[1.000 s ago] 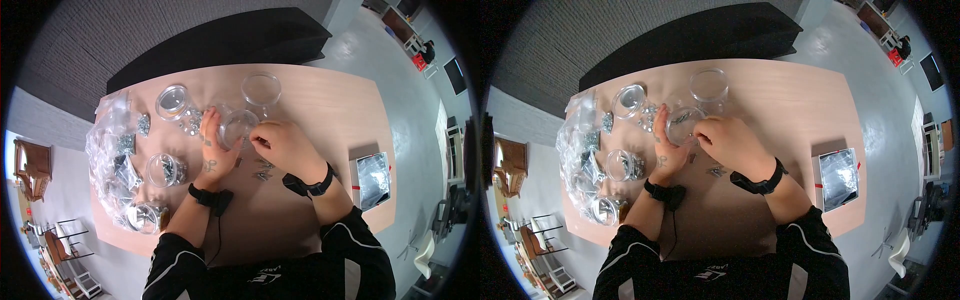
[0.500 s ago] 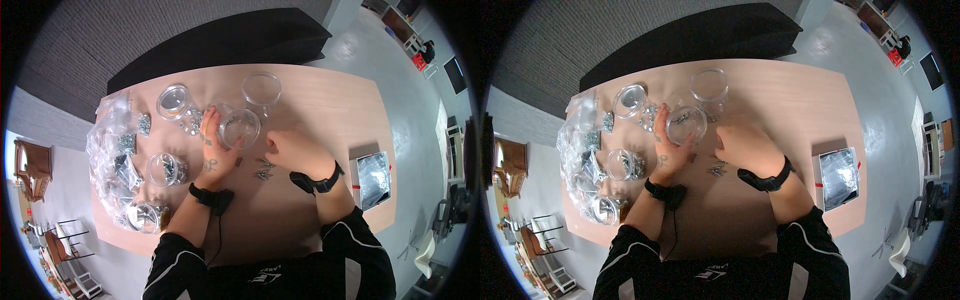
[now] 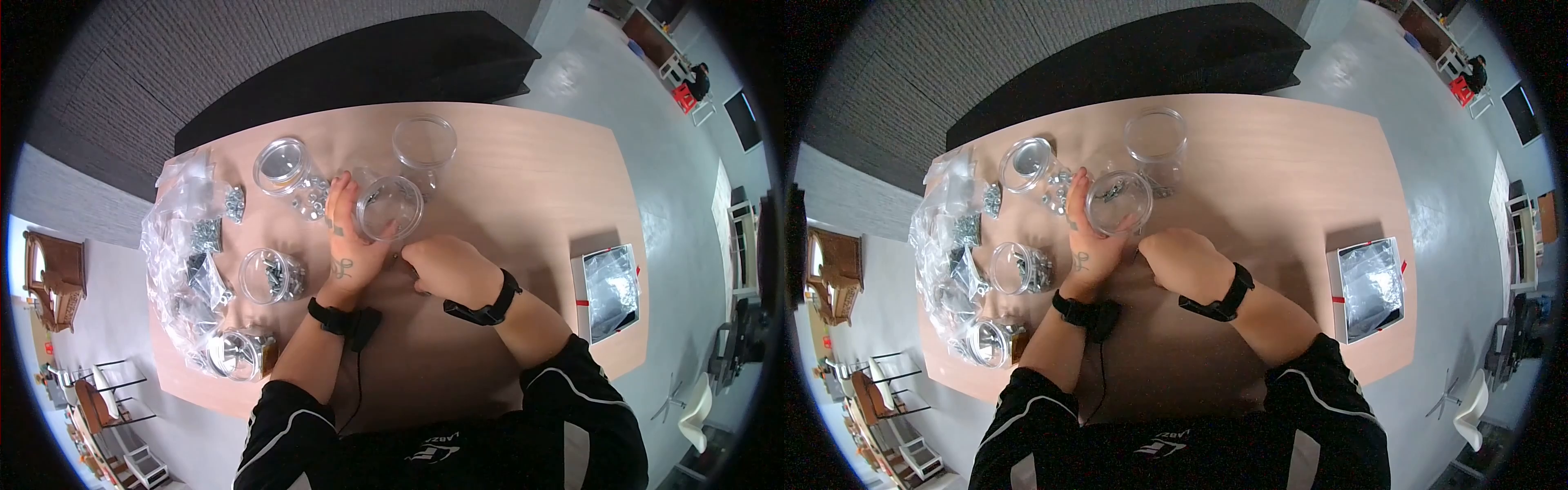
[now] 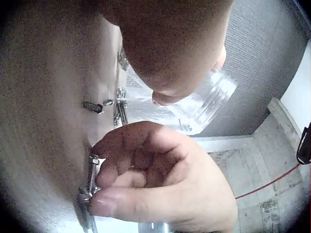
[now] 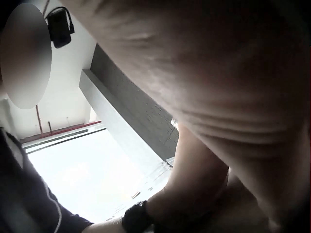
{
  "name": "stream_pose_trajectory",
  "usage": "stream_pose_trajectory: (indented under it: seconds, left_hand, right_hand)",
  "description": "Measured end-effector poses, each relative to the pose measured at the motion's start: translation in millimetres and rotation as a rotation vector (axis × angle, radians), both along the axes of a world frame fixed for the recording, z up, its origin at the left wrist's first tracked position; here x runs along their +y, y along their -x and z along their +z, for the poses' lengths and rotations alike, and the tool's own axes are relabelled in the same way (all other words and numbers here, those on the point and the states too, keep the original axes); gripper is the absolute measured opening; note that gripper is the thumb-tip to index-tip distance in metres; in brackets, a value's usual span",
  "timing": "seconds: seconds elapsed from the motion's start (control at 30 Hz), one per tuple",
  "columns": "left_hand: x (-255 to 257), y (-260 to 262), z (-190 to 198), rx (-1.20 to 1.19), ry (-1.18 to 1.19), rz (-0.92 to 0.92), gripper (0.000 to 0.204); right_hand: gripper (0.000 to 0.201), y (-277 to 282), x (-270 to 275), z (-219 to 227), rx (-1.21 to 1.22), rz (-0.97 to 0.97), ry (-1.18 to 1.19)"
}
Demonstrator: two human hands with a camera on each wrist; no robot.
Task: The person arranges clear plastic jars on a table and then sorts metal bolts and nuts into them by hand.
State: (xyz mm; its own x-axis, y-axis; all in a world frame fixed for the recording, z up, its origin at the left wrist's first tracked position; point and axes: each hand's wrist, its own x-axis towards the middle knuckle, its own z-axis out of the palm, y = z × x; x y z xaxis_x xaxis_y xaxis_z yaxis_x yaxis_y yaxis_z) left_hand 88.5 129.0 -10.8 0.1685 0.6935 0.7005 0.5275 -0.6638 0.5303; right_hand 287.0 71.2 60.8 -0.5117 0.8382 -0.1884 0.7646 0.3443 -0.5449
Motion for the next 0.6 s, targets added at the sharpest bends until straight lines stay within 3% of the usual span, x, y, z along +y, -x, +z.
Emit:
stream_pose_trajectory:
  seconds: [0.23, 0.5, 0.6]
  left_hand:
    - [-0.4, 0.4, 1.0, 0.01, -0.004, 0.003, 0.103]
    - [1.0, -2.4, -3.0, -0.09, 0.016, -0.025, 0.095]
    - [0.6, -1.6, -1.6, -0.08, 0.011, -0.017, 0.095]
  right_hand:
    - [0.01, -3.7, 4.4, -3.0, 0.01, -0.069, -0.082]
    - [0.009, -14.1, 11.4, -11.1, -0.011, -0.053, -0.206]
    - [0.011, -16.2, 10.1, 14.3, 0.025, -0.07, -0.143]
